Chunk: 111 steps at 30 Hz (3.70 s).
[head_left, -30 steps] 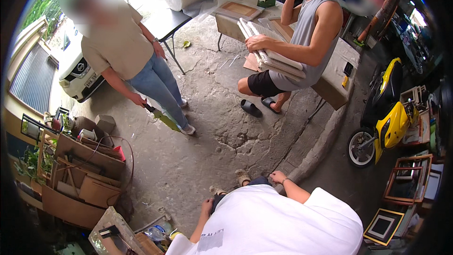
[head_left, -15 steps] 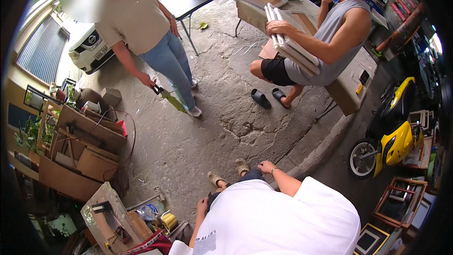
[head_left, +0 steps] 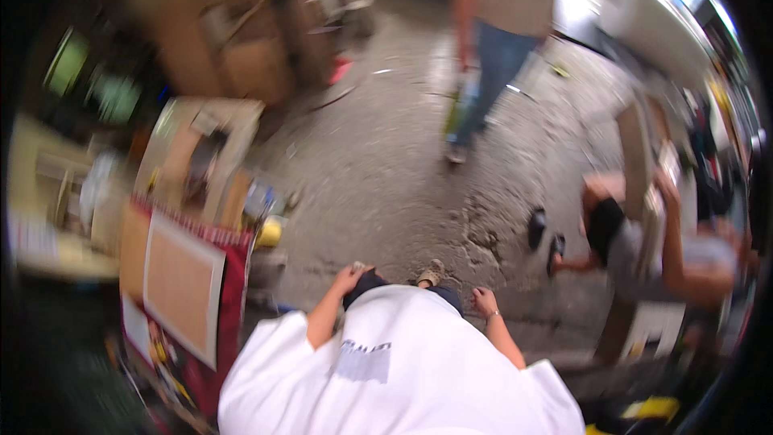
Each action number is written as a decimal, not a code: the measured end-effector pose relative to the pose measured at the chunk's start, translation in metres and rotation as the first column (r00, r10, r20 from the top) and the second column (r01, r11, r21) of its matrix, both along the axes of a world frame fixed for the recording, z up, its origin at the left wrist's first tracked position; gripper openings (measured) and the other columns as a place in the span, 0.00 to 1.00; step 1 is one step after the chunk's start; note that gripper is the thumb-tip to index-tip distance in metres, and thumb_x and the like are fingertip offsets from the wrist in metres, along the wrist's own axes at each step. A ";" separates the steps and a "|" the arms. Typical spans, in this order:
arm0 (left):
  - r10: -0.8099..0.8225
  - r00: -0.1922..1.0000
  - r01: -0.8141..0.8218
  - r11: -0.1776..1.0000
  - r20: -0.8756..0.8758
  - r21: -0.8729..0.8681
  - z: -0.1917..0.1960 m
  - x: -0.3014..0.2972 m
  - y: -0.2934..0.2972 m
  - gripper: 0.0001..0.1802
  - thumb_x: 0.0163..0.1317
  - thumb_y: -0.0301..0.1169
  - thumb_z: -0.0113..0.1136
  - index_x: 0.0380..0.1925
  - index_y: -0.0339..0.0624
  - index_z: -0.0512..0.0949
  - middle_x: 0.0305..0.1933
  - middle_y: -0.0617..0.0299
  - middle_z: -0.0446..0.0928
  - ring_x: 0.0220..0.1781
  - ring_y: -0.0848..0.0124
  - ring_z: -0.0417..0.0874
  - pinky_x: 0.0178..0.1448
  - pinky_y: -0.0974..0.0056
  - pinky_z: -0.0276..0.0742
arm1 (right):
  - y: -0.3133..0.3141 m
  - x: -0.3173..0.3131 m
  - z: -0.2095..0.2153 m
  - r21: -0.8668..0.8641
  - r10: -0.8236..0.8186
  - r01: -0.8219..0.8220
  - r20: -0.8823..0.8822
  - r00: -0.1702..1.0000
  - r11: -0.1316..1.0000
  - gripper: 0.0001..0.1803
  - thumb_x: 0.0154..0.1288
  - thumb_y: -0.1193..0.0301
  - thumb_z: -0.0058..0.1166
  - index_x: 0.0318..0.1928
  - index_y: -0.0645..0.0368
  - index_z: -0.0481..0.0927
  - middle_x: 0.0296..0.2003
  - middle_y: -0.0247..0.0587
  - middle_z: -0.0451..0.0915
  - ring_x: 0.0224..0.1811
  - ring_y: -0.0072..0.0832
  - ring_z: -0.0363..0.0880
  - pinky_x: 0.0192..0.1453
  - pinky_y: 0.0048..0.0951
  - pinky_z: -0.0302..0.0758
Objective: The person assembles a picture frame by securing a backing board with a staple gun, then flips it to reveal a portrait. They wipe the glass with a cloth and place the frame on a table. The person then cuts a printed portrait with a utility knife and wipes it with a cloth.
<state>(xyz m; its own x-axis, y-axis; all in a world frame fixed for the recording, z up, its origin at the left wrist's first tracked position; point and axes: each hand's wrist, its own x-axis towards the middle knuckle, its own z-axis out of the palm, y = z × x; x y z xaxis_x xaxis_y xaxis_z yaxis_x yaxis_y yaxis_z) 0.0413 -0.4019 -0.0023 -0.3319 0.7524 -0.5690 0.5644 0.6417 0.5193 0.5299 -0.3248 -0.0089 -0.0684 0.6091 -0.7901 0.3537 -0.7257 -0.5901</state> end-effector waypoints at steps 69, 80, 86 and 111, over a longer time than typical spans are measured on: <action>0.069 -0.564 -0.254 -0.963 0.823 -0.093 0.094 -0.234 -0.266 0.40 0.69 0.37 0.64 0.73 0.41 0.51 0.73 0.54 0.60 0.72 0.60 0.65 0.76 0.53 0.62 | -0.249 -1.306 0.272 0.532 0.594 -0.284 0.614 -0.519 -0.798 0.43 0.48 0.33 0.68 0.44 0.65 0.85 0.34 0.51 0.86 0.43 0.40 0.85 0.50 0.38 0.78; 0.828 -0.176 -0.716 -0.479 0.533 0.507 0.295 -0.347 -0.541 0.39 0.59 0.37 0.72 0.67 0.36 0.66 0.62 0.50 0.74 0.63 0.59 0.75 0.67 0.53 0.70 | -0.054 -1.008 0.382 0.791 0.900 -0.558 0.402 0.167 -0.249 0.30 0.65 0.63 0.68 0.61 0.65 0.75 0.47 0.38 0.83 0.48 0.22 0.79 0.54 0.27 0.76; 0.840 0.502 -0.723 0.278 0.205 0.633 0.374 -0.595 -0.536 0.36 0.55 0.38 0.77 0.61 0.36 0.73 0.57 0.57 0.80 0.59 0.69 0.79 0.64 0.61 0.73 | -0.069 -0.791 0.274 0.545 0.846 -0.698 -0.041 0.531 0.464 0.27 0.69 0.55 0.62 0.56 0.65 0.76 0.42 0.35 0.78 0.43 0.23 0.74 0.41 0.30 0.73; 0.541 0.800 -0.417 0.813 -0.261 0.407 0.110 -0.894 -0.384 0.41 0.44 0.61 0.76 0.44 0.34 0.83 0.45 0.45 0.85 0.50 0.52 0.86 0.54 0.53 0.81 | -0.404 -0.775 0.142 -0.124 0.167 -0.209 -0.284 0.944 0.970 0.27 0.68 0.64 0.65 0.60 0.63 0.69 0.50 0.48 0.79 0.47 0.41 0.85 0.42 0.48 0.89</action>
